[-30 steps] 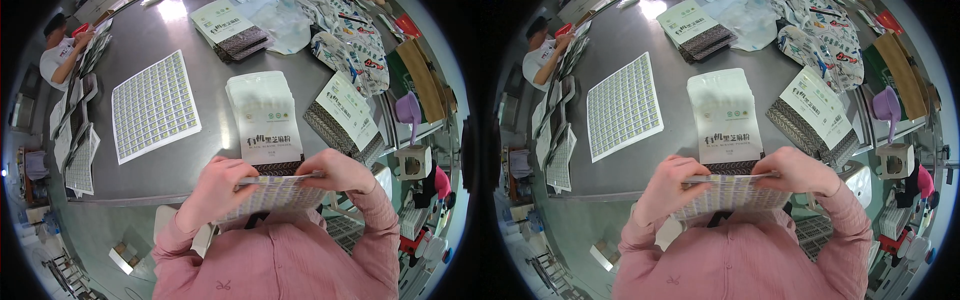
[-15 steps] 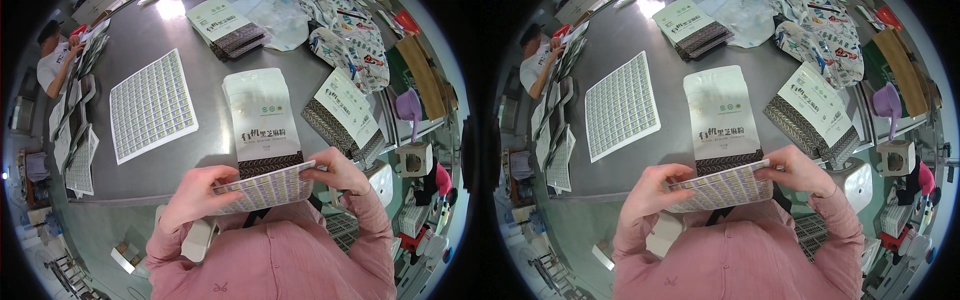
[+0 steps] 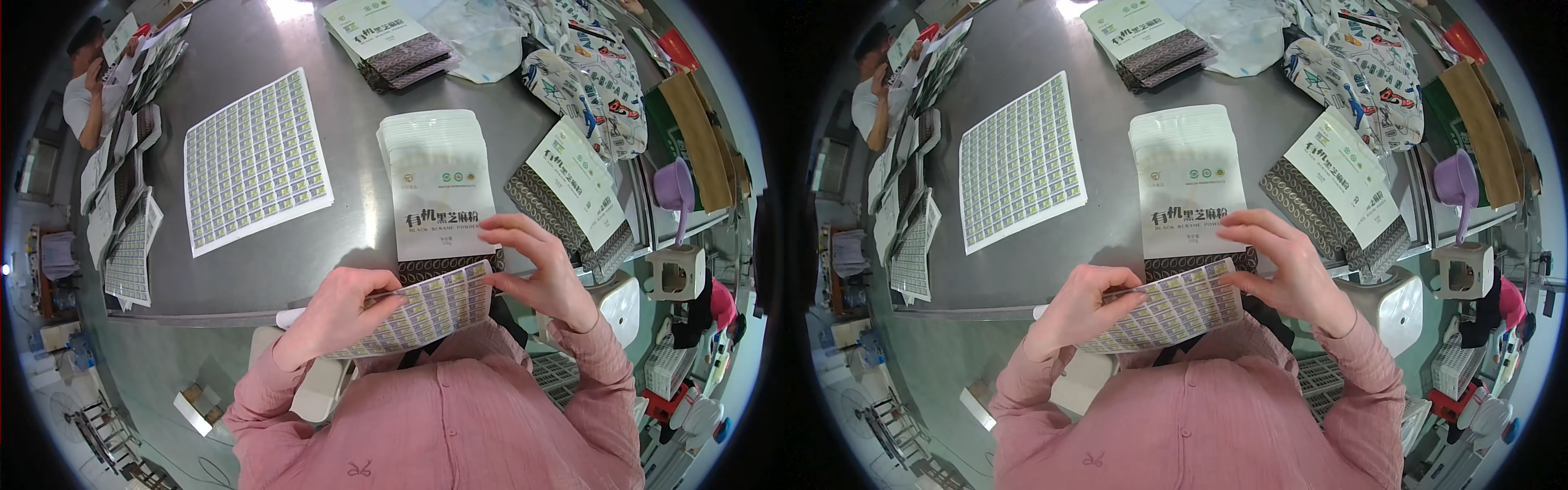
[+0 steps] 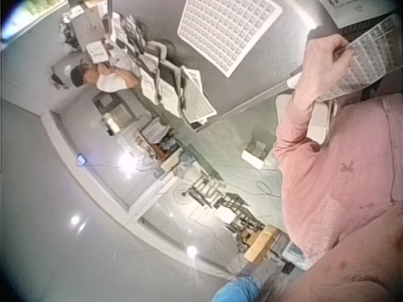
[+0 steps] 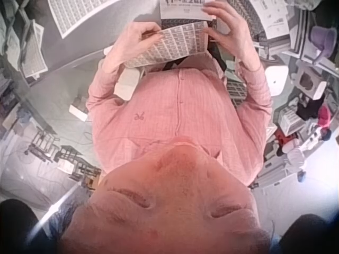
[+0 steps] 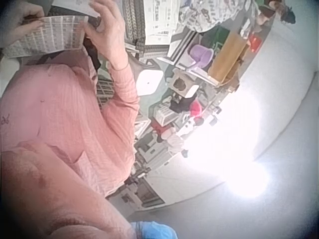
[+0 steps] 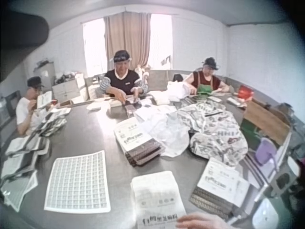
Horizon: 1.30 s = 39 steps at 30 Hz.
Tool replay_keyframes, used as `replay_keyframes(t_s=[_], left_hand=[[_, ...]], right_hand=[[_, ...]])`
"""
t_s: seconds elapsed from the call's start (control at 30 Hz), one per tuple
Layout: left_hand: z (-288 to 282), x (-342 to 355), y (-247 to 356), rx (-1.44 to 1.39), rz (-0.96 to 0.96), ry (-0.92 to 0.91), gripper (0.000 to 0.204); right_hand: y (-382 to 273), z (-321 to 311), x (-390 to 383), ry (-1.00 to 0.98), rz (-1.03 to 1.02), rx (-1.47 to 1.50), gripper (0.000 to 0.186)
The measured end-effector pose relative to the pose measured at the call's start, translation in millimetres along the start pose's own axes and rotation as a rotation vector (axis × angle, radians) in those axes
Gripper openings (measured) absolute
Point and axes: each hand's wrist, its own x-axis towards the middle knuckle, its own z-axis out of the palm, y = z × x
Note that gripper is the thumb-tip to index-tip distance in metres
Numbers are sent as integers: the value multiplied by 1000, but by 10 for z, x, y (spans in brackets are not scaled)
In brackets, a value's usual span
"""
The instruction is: Peeling stickers from a large sheet and applying them individually to product pouches on a production line.
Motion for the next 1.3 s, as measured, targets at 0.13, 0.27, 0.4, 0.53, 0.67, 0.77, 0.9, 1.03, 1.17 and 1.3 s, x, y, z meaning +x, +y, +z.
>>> replay_keyframes(t_s=[0.13,0.27,0.4,0.53,0.67,0.77,0.9,1.03,1.17,1.3], left_hand=[[-42,15,5,-14,-8,-7,14],[-36,34,-59,-50,-9,-7,14],[-35,48,-106,-72,28,3,12],[72,101,-94,92,374,121,9],[141,170,-50,124,411,91,11],[198,221,-50,84,374,5,12],[219,234,-90,107,397,18,14],[215,242,-86,106,385,11,16],[233,237,-105,111,388,23,16],[273,237,-101,137,386,45,16]], right_hand=[[64,21,-27,-50,-47,-61,28],[20,54,-9,-58,-49,-69,21],[53,28,149,152,152,119,10],[71,8,669,-142,624,483,13],[178,276,1078,-304,642,386,17],[252,403,1211,-338,637,293,21],[244,470,1260,-351,675,290,17],[307,516,1237,-335,648,284,20],[319,564,1218,-322,651,289,18],[266,593,1161,-244,459,-140,28]])
